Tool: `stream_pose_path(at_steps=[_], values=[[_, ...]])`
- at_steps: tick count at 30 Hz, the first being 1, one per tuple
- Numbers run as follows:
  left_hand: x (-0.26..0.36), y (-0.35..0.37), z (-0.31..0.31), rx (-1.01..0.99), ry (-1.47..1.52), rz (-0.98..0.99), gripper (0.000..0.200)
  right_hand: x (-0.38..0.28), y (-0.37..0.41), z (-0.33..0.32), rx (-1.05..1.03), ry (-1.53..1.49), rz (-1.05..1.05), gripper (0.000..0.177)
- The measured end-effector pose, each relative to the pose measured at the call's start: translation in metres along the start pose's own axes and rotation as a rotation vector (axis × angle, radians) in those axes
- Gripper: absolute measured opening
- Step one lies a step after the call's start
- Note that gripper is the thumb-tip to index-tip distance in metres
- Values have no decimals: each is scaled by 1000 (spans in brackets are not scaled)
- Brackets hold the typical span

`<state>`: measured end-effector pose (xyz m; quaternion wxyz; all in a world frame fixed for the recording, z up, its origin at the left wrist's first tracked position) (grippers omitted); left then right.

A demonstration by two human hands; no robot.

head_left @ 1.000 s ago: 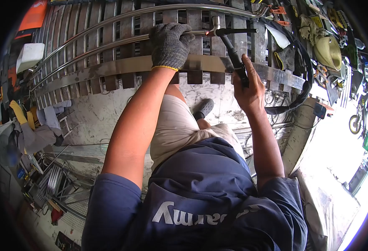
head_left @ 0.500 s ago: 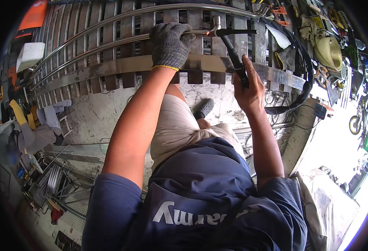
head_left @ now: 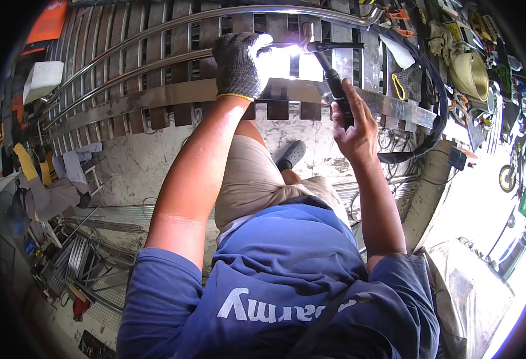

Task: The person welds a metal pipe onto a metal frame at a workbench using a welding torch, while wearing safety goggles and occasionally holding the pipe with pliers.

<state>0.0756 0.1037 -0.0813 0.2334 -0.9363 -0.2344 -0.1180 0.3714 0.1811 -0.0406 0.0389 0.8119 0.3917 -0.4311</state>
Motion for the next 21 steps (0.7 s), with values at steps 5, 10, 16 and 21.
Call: stream_pose_path(at_steps=[5, 10, 16, 21], values=[[0, 0, 3, 20, -13, -3, 27, 15, 2, -5, 223, -178, 63, 90], [4, 0, 0, -9, -21, -26, 28, 34, -16, -21, 364, -327, 209, 86], [0, 0, 2, -21, 15, -27, 29, 48, -13, -27, 428, -575, 369, 83], [3, 0, -3, -38, -2, -37, 28, 54, -10, -22, 450, -548, 343, 83]])
Point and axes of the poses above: each hand's wrist, its own y-axis away from the middle knuckle, its own z-axis out of the palm, x = y × z, the point moved 1 cm from there along -y, towards the middle knuckle, and after that the axes turned 12 degrees about -y, right-handed, at the moved point
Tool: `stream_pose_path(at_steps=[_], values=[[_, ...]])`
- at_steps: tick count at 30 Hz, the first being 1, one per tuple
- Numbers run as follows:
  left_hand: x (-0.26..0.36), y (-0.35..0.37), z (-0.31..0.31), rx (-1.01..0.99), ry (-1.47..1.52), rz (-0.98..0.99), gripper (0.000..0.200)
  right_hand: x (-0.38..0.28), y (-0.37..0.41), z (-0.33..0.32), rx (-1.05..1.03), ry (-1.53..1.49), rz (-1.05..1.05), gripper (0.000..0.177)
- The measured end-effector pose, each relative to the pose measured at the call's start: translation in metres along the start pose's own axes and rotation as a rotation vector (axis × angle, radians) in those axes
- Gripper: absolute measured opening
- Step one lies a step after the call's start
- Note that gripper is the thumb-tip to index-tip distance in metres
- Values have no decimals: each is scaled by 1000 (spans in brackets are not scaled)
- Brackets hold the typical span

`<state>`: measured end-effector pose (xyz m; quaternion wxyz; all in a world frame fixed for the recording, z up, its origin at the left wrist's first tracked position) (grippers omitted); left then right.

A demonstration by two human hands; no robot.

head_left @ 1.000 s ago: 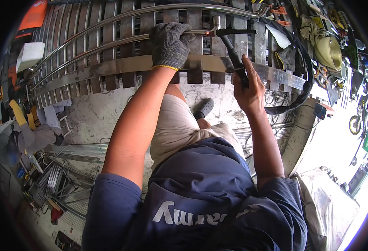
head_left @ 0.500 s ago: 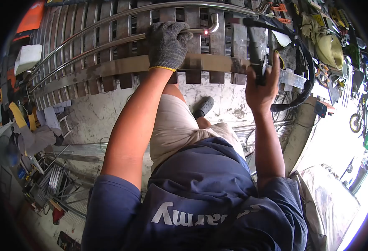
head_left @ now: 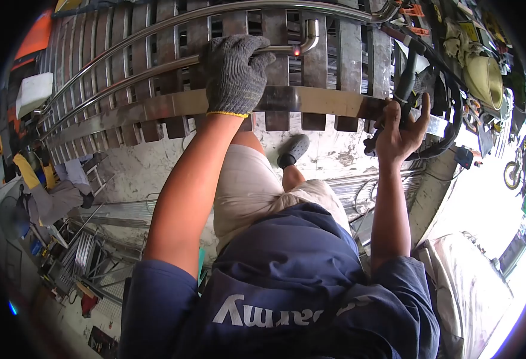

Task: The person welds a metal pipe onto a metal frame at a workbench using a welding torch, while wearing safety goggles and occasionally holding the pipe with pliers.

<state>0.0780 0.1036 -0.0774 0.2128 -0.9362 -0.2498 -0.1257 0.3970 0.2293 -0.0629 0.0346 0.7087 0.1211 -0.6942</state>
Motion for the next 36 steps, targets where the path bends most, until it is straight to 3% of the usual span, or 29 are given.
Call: stream_pose_path(at_steps=[9, 30, 36], values=[[0, 1, 0, 11, 0, 9, 30, -2, 0, 0, 18, -22, 14, 77], [0, 1, -3, 9, 1, -2, 35, -2, -1, 2, 3, -35, 9, 82], [4, -3, -6, -84, -30, -13, 41, -4, -1, 3, 10, 17, 40, 83]])
Point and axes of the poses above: each hand's wrist, its own y-axis away from the middle knuckle, its own z-axis out of the palm, x = y × z, the point moved 1 cm from there along -y, towards the middle knuckle, and after that the axes turned 12 degrees about -y, right-handed, at the moved point
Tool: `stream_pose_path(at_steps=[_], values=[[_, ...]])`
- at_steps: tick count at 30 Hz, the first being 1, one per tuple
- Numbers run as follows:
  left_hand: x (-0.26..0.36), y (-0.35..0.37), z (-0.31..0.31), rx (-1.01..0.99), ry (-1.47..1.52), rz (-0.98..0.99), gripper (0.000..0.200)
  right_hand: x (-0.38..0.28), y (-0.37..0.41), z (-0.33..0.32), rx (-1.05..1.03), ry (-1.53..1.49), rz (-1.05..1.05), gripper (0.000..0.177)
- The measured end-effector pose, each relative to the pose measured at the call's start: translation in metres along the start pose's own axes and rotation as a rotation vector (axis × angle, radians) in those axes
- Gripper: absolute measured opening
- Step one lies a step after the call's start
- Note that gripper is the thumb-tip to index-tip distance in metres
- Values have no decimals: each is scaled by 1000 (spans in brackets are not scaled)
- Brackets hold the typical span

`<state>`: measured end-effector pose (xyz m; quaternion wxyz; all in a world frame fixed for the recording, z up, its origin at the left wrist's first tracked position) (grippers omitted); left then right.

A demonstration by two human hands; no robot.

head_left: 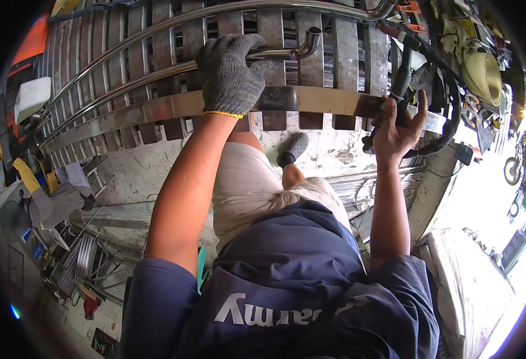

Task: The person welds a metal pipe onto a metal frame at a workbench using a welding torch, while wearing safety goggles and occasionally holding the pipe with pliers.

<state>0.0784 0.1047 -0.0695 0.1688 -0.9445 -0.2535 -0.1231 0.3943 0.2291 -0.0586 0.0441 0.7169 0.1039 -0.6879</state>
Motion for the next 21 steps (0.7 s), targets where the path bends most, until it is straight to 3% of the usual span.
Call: stream_pose_path(at_steps=[6, 7, 9, 10, 11, 12, 13, 16, 17, 21], values=[[1, 0, -1, -54, -42, 84, 31, 8, 0, -7, -19, 9, 10, 84], [3, 2, -2, -99, -89, 107, 44, 9, -1, -7, -19, 24, 6, 84], [9, 2, 2, 25, -56, 234, 41, 7, -2, -10, -25, -16, 75, 80], [3, 6, 5, 80, -67, 287, 40, 15, -5, -13, -8, -8, -24, 75], [-3, 13, 29, 125, -12, 316, 35, 26, -12, -23, -20, 233, -243, 73], [-8, 17, 47, 165, 17, 342, 30, 19, -11, -22, -13, 157, -138, 73], [7, 8, 8, -82, -25, 239, 24, 23, -12, -21, -20, 174, -196, 73], [16, 13, -5, -78, -266, 146, 15, 28, -12, -18, -37, 165, -102, 71], [9, 10, 19, -151, -266, 97, 16, 27, -10, -16, -51, 150, -66, 71], [6, 9, 27, -134, -209, 91, 22, 45, -23, -28, -92, 97, -67, 73]])
Point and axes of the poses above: each hand's wrist, its own y-axis away from the middle knuckle, its own z-axis out of the palm, x = y × z, the point moved 1 cm from there along -y, towards the middle knuckle, and after that the axes turned 12 degrees about -y, right-handed, at the moved point
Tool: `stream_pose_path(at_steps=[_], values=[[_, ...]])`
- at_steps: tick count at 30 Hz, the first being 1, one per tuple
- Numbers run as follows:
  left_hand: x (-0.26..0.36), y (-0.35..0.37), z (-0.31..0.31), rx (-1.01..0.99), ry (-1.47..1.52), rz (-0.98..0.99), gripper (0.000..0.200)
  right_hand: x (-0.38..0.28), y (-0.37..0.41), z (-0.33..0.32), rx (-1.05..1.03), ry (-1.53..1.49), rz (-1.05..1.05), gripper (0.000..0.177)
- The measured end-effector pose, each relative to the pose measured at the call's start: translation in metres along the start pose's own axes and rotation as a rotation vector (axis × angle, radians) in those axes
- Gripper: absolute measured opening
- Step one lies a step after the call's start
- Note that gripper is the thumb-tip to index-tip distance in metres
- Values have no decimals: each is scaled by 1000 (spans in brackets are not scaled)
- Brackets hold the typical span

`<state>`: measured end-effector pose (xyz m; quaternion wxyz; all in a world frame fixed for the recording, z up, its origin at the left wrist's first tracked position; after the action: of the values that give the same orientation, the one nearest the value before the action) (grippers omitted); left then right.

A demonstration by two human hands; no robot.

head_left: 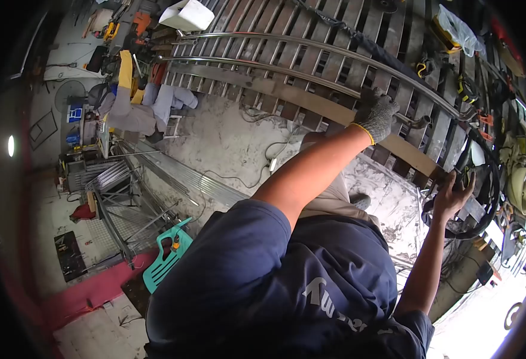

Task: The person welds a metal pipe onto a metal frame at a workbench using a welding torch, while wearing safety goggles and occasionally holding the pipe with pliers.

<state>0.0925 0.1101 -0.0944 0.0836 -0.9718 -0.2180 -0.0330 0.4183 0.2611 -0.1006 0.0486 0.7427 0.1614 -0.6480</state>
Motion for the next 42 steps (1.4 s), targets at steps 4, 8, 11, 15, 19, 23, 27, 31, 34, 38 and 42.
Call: stream_pose_path(at_steps=[4, 8, 11, 15, 19, 23, 27, 31, 34, 38, 42], values=[[-12, 2, 6, 269, 232, -58, 22, -14, 1, 5, 18, 81, 17, 73], [-11, -1, -18, 138, 160, -103, 29, -25, -3, 9, 6, 61, -127, 71], [-9, 13, -28, 196, 94, -15, 35, -40, -5, 6, 7, 69, -60, 72], [-24, 18, -16, 97, 66, -91, 23, -55, -3, 11, -77, -94, 103, 80], [-26, 2, -12, 44, -13, -109, 24, -52, -1, 15, -79, -96, 125, 78], [-29, -5, -21, 84, 18, -105, 26, -54, 0, 17, -88, -55, 109, 77], [-31, -5, -23, 128, 73, -108, 27, -70, 9, 29, -153, 36, 161, 78], [-29, -3, -25, 131, 99, -123, 29, -88, 24, 50, -225, 234, 87, 78], [-30, -2, -26, 138, 105, -115, 31, -96, 30, 61, -248, 307, -23, 74], [-31, -2, -28, 142, 140, -106, 32, -103, 31, 67, -269, 303, -21, 72], [-31, -2, -27, 140, 159, -112, 32, -107, 29, 67, -289, 265, 41, 72]])
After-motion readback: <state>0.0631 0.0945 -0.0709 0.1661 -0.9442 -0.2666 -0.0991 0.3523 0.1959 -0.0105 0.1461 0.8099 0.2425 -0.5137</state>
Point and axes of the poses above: each hand's wrist, its own y-axis away from the middle knuckle, its own z-axis out of the palm, x = y × z, the point moved 1 cm from there along -y, towards the middle knuckle, and after that the axes turned 12 degrees about -y, right-handed, at the moved point
